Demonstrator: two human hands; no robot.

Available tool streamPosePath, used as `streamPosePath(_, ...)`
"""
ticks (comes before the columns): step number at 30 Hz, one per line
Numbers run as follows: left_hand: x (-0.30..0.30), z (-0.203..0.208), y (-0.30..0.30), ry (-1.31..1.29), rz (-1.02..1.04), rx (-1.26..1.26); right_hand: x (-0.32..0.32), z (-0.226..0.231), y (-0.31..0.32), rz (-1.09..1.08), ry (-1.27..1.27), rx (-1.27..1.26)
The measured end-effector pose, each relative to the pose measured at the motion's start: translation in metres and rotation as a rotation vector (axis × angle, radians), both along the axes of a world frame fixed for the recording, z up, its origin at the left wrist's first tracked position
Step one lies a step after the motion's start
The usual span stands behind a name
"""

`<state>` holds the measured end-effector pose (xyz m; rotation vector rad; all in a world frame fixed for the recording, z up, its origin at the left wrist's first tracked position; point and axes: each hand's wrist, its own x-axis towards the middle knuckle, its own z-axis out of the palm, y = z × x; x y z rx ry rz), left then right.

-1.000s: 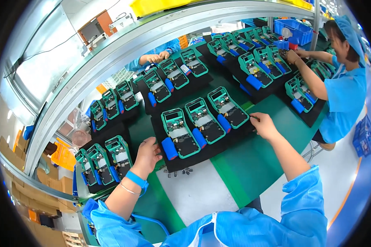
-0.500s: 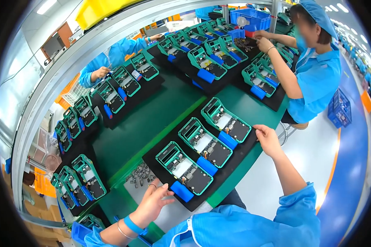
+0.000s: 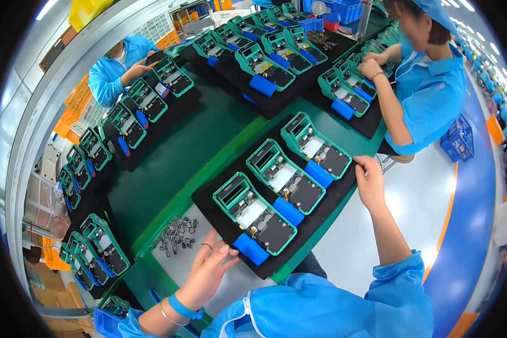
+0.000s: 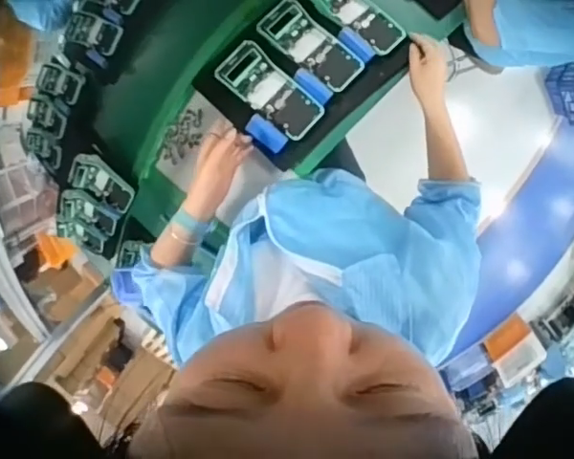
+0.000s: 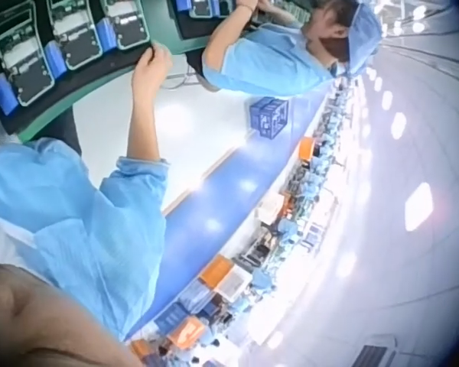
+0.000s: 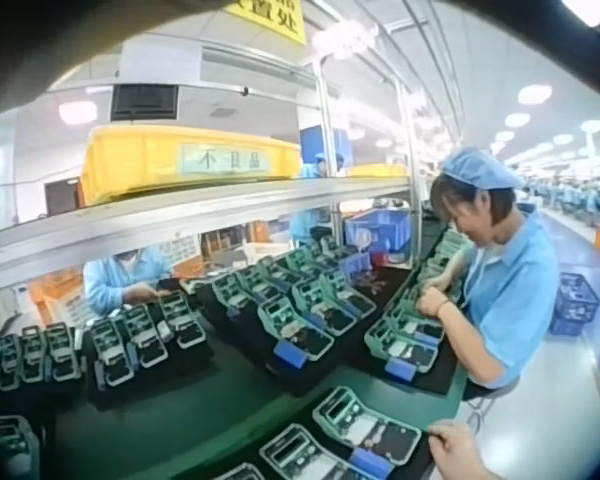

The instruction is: The person assembles electronic devices by hand, placing circuit boards, batteries, and screws into green plastic housings on an assembly line.

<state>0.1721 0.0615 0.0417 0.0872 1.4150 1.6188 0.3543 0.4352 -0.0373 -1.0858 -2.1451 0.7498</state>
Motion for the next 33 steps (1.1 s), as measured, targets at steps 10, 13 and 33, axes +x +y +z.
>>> streamPosePath(10,-0.001,-0.017,0.07,-0.066,0.022,0.059,-0.011,-0.018,0.051,-0.158,0.092,0.377)
streamPosePath(13,0.001,-0.018,0.084,-0.062,-0.015,0.079,-0.011,-0.013,0.061,-0.131,-0.015,0.347)
streamPosePath(33,-0.2,-0.012,-0.007,0.669,0.36,-0.243,-0.257,0.097,-0.07,0.801,0.085,0.233)
